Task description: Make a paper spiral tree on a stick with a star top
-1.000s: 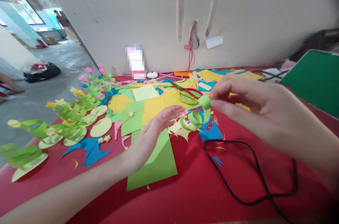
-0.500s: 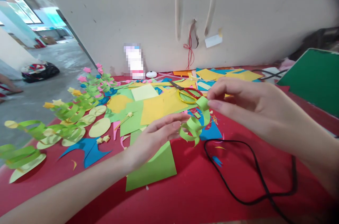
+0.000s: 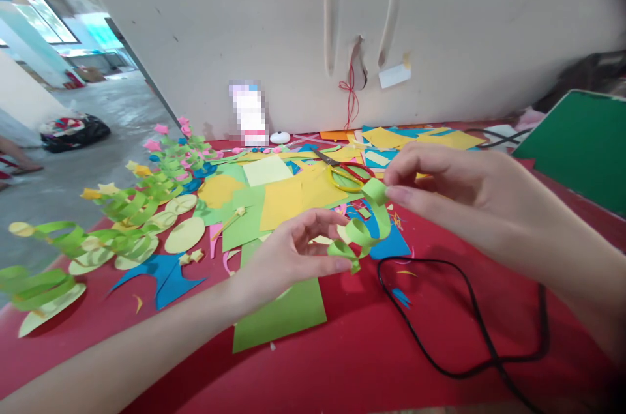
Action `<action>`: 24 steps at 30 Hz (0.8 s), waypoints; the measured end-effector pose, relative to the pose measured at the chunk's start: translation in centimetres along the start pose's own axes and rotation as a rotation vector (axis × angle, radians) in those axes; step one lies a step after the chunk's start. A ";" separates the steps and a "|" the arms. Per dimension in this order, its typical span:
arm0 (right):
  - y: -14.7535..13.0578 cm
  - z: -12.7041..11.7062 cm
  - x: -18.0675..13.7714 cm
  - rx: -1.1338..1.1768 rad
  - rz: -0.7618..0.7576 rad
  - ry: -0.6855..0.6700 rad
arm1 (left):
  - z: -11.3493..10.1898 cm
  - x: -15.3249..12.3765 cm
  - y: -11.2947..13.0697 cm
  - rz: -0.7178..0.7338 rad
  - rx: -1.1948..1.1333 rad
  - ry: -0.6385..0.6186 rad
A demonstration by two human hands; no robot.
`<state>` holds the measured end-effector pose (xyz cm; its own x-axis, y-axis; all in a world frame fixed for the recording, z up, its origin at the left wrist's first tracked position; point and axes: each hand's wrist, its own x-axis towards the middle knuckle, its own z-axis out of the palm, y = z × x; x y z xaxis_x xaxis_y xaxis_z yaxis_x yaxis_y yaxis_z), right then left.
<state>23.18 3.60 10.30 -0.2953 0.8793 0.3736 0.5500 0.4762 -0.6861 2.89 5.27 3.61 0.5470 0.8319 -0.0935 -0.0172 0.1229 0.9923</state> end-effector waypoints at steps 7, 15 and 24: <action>0.0 -0.2 -0.3 0.046 0.050 -0.059 | -0.4 0.0 -0.3 0.104 0.238 -0.029; 0.3 -0.3 0.0 0.065 0.070 -0.138 | -0.1 -0.1 -0.2 0.111 0.353 -0.060; 0.2 -1.0 0.0 -0.009 0.067 -0.147 | -0.1 -0.4 0.0 0.228 0.541 0.000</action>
<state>24.05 3.71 10.80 -0.3686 0.9003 0.2316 0.5791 0.4172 -0.7004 2.54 5.00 3.63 0.5795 0.8049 0.1274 0.2953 -0.3531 0.8878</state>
